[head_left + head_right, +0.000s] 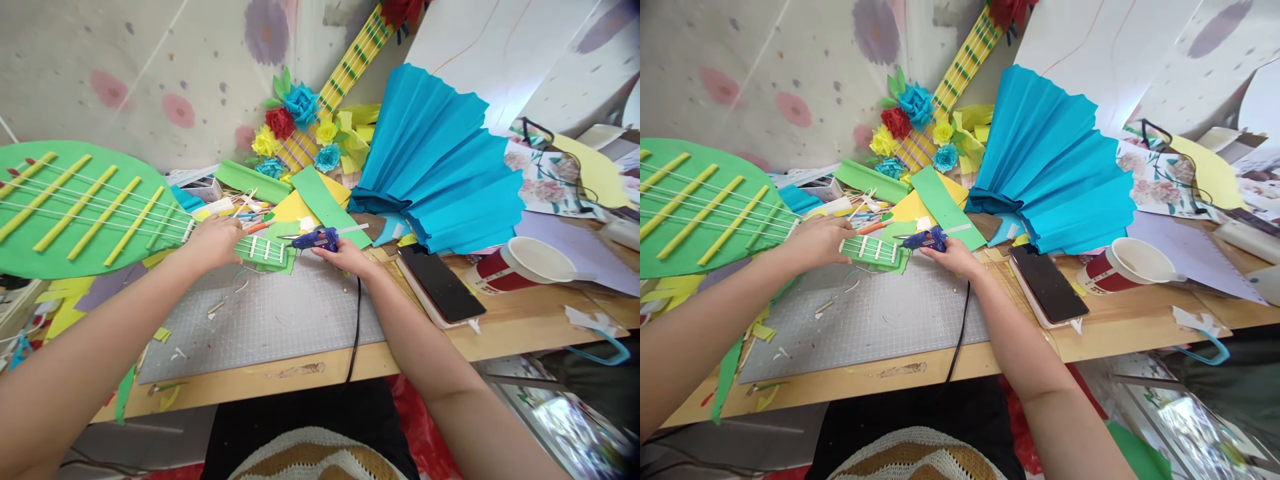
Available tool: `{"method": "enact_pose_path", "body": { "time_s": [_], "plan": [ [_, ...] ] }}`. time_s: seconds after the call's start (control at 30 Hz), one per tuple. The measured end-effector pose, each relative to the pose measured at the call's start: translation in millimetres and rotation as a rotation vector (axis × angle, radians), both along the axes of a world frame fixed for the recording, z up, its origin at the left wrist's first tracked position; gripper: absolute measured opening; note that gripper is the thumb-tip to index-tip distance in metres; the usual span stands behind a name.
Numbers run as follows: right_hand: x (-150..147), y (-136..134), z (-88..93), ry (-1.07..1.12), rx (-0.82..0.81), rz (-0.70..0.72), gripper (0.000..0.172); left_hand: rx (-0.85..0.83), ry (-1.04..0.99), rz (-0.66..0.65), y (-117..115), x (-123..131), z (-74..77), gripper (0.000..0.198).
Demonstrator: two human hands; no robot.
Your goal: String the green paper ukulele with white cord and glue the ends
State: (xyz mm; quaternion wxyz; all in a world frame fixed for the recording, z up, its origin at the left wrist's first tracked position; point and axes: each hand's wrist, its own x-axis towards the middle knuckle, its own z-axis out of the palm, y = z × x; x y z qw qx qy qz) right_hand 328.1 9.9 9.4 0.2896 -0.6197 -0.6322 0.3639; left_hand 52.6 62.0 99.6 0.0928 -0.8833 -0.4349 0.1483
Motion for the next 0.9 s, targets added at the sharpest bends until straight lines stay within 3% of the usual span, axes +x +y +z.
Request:
{"method": "enact_pose_path", "body": {
  "time_s": [0.9],
  "plan": [
    [-6.4, 1.1, 2.1, -0.01, 0.007, 0.024, 0.039, 0.005, 0.018, 0.008, -0.3, -5.7, -6.1, 0.053]
  ]
}}
